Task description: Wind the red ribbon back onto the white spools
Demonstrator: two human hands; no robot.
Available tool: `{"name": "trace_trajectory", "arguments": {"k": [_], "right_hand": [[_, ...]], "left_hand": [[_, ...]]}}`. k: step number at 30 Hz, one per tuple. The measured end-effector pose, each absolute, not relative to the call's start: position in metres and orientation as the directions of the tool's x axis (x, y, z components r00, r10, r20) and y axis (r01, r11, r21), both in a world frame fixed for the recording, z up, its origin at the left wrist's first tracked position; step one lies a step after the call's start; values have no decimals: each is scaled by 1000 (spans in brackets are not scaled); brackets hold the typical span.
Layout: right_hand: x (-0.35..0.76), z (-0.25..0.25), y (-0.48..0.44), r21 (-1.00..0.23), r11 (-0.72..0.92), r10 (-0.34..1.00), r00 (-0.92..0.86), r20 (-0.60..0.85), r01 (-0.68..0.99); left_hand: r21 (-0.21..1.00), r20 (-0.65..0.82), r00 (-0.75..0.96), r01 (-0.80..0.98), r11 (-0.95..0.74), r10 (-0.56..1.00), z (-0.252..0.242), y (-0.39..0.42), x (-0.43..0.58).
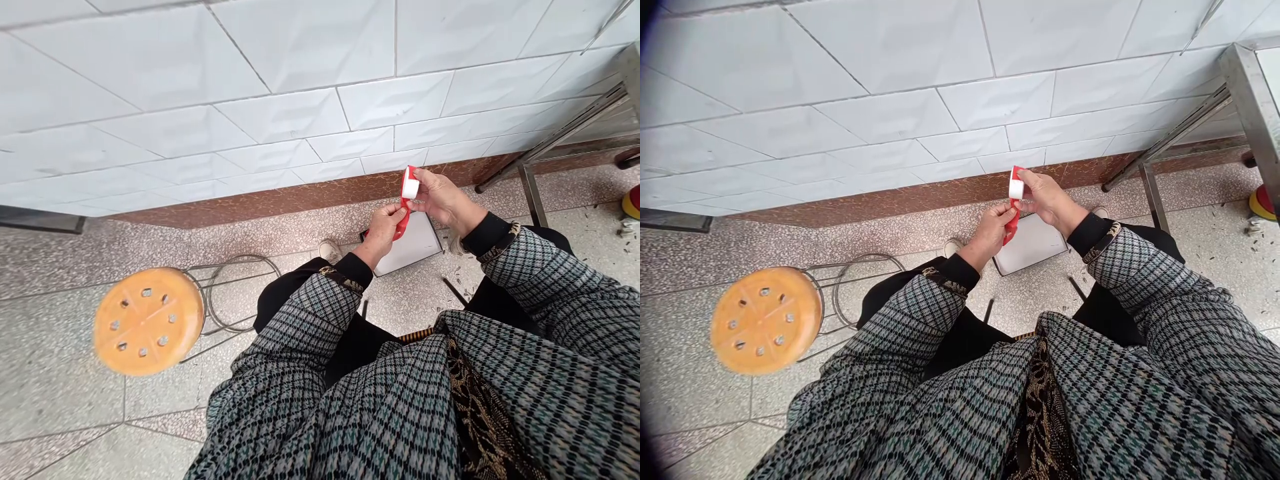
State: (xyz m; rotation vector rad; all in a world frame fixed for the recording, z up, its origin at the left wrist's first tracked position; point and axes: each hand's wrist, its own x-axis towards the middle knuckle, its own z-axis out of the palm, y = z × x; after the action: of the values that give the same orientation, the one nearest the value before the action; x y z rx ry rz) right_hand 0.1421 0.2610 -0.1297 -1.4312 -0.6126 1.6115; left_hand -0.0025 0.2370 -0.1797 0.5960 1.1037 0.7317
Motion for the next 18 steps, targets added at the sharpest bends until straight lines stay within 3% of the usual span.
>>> {"name": "trace_trajectory", "arguments": {"k": [6, 12, 18], "right_hand": [[140, -128, 259, -832, -493, 850, 63, -523, -255], [139, -129, 259, -832, -497, 848, 63, -526, -246], [144, -124, 261, -870, -468, 872, 81, -483, -158]], "left_hand": [[773, -571, 212, -185, 606, 793, -183, 237, 0], [750, -527, 369, -221, 623, 765, -180, 235, 0], [743, -571, 320, -190, 642, 756, -178, 237, 0]]}}
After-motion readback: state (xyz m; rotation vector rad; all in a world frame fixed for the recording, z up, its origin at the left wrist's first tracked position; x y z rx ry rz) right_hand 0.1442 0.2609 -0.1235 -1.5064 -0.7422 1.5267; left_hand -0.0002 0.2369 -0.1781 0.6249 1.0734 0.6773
